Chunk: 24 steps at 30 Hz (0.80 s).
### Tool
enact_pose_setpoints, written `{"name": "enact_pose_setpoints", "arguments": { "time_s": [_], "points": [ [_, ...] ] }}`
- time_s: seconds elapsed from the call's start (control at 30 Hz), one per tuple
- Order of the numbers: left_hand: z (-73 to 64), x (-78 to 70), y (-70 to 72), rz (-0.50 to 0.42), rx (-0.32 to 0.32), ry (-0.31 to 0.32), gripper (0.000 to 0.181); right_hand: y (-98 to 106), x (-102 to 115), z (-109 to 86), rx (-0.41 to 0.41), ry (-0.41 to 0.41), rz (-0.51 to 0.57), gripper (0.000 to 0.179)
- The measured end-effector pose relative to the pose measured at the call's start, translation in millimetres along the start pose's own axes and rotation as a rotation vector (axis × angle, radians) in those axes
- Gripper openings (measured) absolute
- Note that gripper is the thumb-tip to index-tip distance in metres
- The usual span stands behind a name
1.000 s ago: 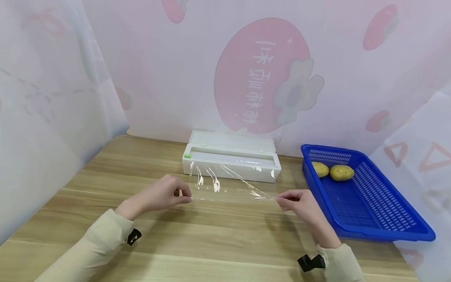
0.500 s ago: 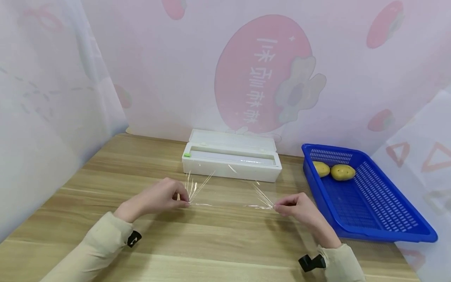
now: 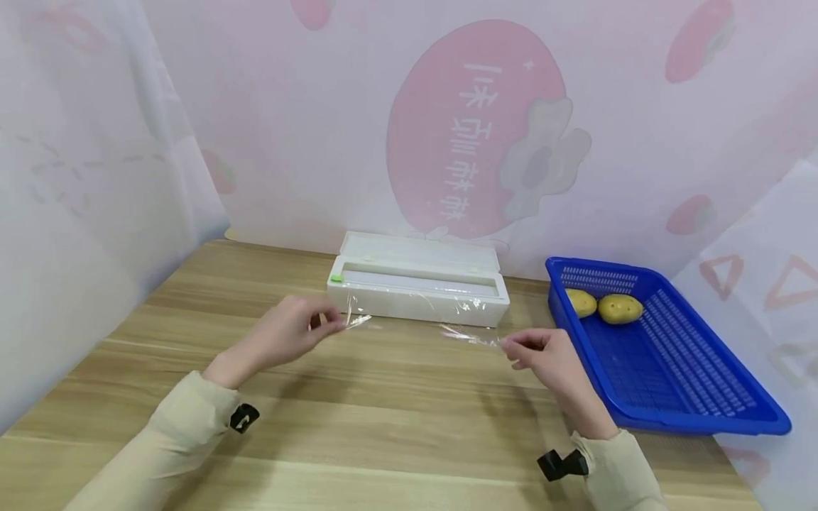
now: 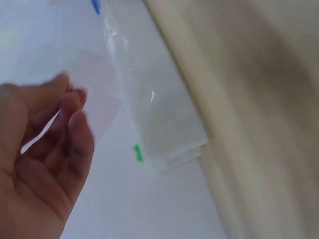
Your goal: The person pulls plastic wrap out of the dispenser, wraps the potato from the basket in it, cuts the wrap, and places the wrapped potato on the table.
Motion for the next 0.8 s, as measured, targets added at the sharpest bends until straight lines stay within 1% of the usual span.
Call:
{"name": "enact_pose_setpoints", "arguments": {
  "time_s": [0.07,0.2,0.27,0.3,0.4,0.5,0.57,0.67,0.73,0.8],
  "points": [
    [9.8,-7.3,12.7,0.039,-0.098,-0.048,0.005,5,10,4.9,-0.061,0.015,0.029,0.021],
    [32.2,-23.7,38.8,0.096,-0.272,-0.147,0.003,17,31,15.7,-0.168,0.061,0.1,0.027],
    [42.4,-30.3,50.2,0.119,-0.345,-0.181,0.002,22,41,20.1,-0.21,0.09,0.141,0.028],
    [47.0,-33.3,54.8,0.124,-0.37,-0.196,0.002,25,45,22.0,-0.229,0.108,0.156,0.028],
    [58.5,-39.0,65.0,0.152,-0.41,-0.217,0.002,32,59,27.0,-0.286,0.168,0.197,0.024],
    [68.2,-40.5,70.2,0.168,-0.418,-0.214,0.005,37,67,32.5,-0.339,0.205,0.229,0.02],
    [73.6,-40.1,73.3,0.171,-0.429,-0.205,0.006,40,70,36.8,-0.368,0.21,0.239,0.021],
    [80.6,-39.7,78.2,0.174,-0.448,-0.196,0.007,43,74,43.3,-0.391,0.203,0.274,0.024],
    [84.6,-40.8,81.4,0.172,-0.454,-0.189,0.008,45,79,46.5,-0.397,0.201,0.3,0.025],
    [87.8,-42.6,84.7,0.168,-0.459,-0.184,0.008,48,84,48.9,-0.4,0.216,0.326,0.025]
  ]
}}
Point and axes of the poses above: each hand's wrist, its own z-axis towards the middle knuckle, its own y-axis out of the back of the hand, x = y × z, the point moved 5 cm from there along z, towards the middle knuckle, and after that the axes turned 10 degrees about -z, right-handed, at the moved point
